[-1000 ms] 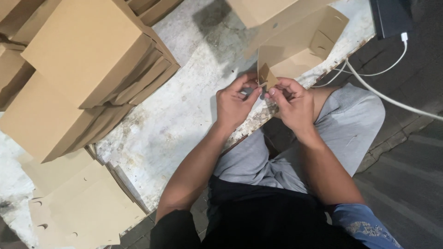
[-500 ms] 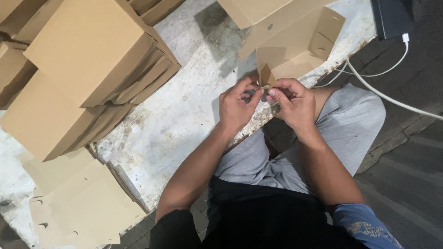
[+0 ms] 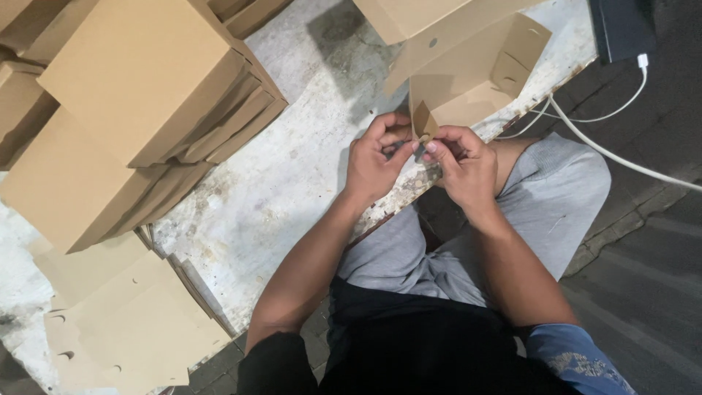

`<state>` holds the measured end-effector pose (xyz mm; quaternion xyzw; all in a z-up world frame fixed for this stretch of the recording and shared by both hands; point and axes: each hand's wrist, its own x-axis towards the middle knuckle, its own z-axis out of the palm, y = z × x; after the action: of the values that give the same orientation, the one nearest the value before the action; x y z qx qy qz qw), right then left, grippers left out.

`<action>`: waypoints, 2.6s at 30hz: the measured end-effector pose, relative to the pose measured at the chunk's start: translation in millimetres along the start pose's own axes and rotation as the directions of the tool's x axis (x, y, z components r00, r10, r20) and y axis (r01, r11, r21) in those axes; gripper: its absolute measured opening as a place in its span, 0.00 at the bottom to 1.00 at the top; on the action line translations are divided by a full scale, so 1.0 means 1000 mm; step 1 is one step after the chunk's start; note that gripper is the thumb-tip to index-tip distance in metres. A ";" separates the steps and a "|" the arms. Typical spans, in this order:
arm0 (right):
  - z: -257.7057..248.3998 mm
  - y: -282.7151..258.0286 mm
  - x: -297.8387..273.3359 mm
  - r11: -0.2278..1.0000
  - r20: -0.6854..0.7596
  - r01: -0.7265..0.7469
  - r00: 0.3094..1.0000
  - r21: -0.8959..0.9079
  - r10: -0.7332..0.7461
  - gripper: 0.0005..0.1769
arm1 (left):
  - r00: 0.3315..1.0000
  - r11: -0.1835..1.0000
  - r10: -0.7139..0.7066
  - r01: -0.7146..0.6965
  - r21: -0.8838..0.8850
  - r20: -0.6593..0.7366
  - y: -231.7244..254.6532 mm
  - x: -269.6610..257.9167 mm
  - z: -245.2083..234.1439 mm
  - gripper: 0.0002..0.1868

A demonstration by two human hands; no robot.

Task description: Folding cardboard templates into boxes and stacking them

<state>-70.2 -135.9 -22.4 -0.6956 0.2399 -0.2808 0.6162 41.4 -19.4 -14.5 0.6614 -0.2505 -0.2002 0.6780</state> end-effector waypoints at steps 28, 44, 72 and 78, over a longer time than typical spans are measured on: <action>-0.019 -0.024 0.012 0.903 -0.192 0.424 0.883 -0.068 -0.429 0.22 | 0.992 0.981 0.107 -0.116 0.155 0.063 -0.007 0.027 -0.049 0.10; -0.013 -0.019 -0.005 0.983 0.118 0.151 0.980 0.101 -0.162 0.52 | 0.718 0.355 0.673 -0.522 0.776 0.175 0.093 0.029 0.002 0.15; 0.002 -0.016 -0.006 0.948 -0.178 -0.054 0.977 0.314 0.115 0.06 | 1.000 0.923 -0.028 0.030 0.383 -0.012 0.058 -0.008 0.024 0.08; -0.002 0.020 -0.013 0.972 -0.199 -0.016 0.978 0.234 0.064 0.04 | 0.999 0.966 0.002 -0.011 0.258 0.036 0.068 -0.013 0.025 0.07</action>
<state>-80.8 -131.3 -43.0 -0.5815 0.2819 -0.3643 0.6706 12.2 -28.5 52.8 0.7396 -0.2888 -0.1753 0.5821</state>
